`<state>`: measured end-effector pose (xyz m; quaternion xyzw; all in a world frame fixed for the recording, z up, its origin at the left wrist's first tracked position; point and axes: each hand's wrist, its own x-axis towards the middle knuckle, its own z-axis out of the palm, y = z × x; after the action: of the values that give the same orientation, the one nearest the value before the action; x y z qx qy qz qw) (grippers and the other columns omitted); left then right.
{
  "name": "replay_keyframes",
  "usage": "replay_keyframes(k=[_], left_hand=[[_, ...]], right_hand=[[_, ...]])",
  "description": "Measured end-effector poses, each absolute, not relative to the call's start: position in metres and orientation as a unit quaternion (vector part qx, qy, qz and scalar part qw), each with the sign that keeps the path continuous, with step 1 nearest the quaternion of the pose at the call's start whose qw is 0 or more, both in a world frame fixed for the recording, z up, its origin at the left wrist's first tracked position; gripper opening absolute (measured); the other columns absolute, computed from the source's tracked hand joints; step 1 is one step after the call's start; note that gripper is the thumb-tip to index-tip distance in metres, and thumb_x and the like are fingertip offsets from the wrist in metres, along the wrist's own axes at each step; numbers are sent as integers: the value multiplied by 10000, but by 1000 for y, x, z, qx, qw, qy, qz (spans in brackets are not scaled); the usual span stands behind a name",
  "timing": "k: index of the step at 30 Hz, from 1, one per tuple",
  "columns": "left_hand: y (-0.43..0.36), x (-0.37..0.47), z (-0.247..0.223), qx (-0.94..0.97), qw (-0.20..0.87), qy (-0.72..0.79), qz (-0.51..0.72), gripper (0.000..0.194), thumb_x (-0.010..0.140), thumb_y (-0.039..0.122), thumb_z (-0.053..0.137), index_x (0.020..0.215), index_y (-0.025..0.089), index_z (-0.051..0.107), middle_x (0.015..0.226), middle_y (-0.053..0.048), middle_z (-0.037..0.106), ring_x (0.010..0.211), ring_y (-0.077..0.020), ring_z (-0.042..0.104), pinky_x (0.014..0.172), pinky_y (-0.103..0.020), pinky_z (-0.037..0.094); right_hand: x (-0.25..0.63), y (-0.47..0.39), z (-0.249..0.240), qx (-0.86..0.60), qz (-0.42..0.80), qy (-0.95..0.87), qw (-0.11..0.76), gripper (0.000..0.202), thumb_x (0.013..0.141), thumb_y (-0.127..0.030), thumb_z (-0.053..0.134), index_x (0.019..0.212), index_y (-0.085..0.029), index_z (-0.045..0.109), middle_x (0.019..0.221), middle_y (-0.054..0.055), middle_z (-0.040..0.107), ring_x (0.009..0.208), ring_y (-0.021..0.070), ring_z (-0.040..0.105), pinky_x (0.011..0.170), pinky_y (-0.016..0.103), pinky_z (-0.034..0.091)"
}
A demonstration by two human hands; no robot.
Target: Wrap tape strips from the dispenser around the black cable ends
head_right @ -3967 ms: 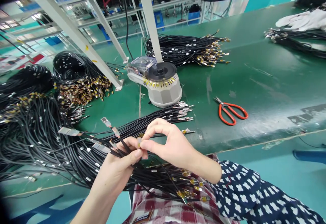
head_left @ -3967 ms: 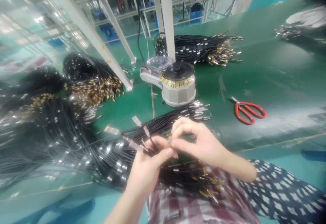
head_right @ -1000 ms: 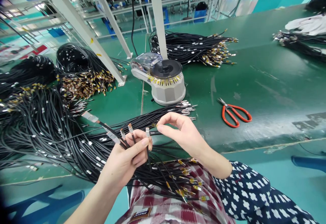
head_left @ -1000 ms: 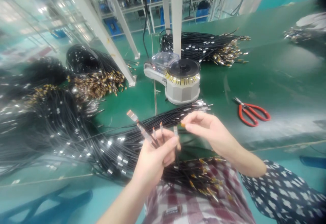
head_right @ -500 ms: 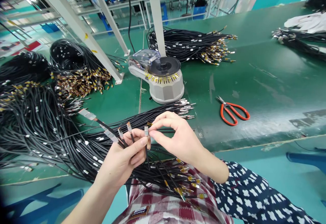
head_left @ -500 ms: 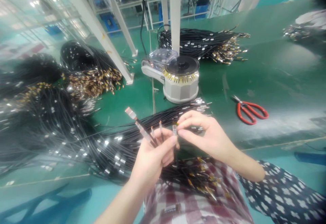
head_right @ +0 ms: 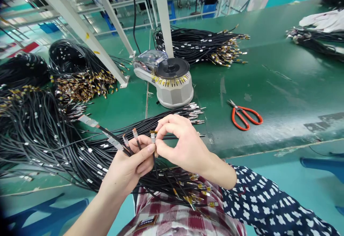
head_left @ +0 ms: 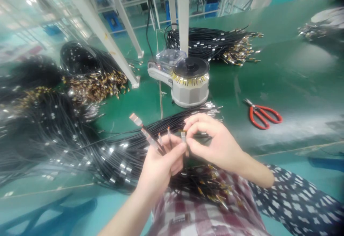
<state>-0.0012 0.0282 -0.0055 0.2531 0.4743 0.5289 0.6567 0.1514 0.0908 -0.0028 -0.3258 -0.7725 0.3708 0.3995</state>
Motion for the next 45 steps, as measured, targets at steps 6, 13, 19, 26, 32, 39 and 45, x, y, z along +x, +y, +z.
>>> replay_keyframes(k=[6,13,19,26,32,39,45], left_hand=[[28,3,-2,242,637,493,541,232,732,231,787,718,152,569,461,88,466,339,-20,350,340,-139,293],[31,0,-2,242,638,490,542,219,772,212,748,715,145,547,613,14,621,347,-19,394,318,-141,336],[29,0,-4,252,640,486,539,217,775,215,750,722,147,550,599,17,617,344,-20,388,320,-144,347],[29,0,-4,259,644,481,535,191,784,206,742,729,142,571,579,15,622,349,-23,405,328,-142,363],[27,1,-6,271,645,476,533,142,798,187,730,798,140,595,573,22,620,336,-28,420,329,-156,402],[26,1,-6,292,643,462,536,165,812,165,710,931,156,597,630,20,652,323,-50,484,326,-172,429],[26,-1,-7,304,641,467,527,135,822,178,708,911,153,608,637,19,652,328,-48,490,331,-171,424]], right_hand=[[148,85,-4,-334,263,-797,428,127,720,-61,638,712,-183,604,926,52,681,996,228,630,936,416,425],[166,91,-3,-361,326,-768,417,120,836,-105,550,756,-193,570,926,49,677,987,211,613,930,393,418],[173,101,-7,-391,524,-671,349,179,866,-278,624,741,-198,524,824,24,629,828,178,590,793,334,453],[168,100,-10,-330,679,-551,355,276,764,-213,757,788,-207,482,756,-30,598,766,125,568,758,284,455],[160,99,-11,-314,692,-552,343,262,769,-219,757,805,-207,497,769,-23,600,762,123,561,735,283,466],[159,100,-7,-330,666,-581,332,235,762,-177,729,796,-205,499,770,-20,615,764,129,569,728,284,471],[160,100,-1,-340,646,-601,325,226,745,-170,714,781,-205,493,755,-21,613,746,134,578,735,294,481]])
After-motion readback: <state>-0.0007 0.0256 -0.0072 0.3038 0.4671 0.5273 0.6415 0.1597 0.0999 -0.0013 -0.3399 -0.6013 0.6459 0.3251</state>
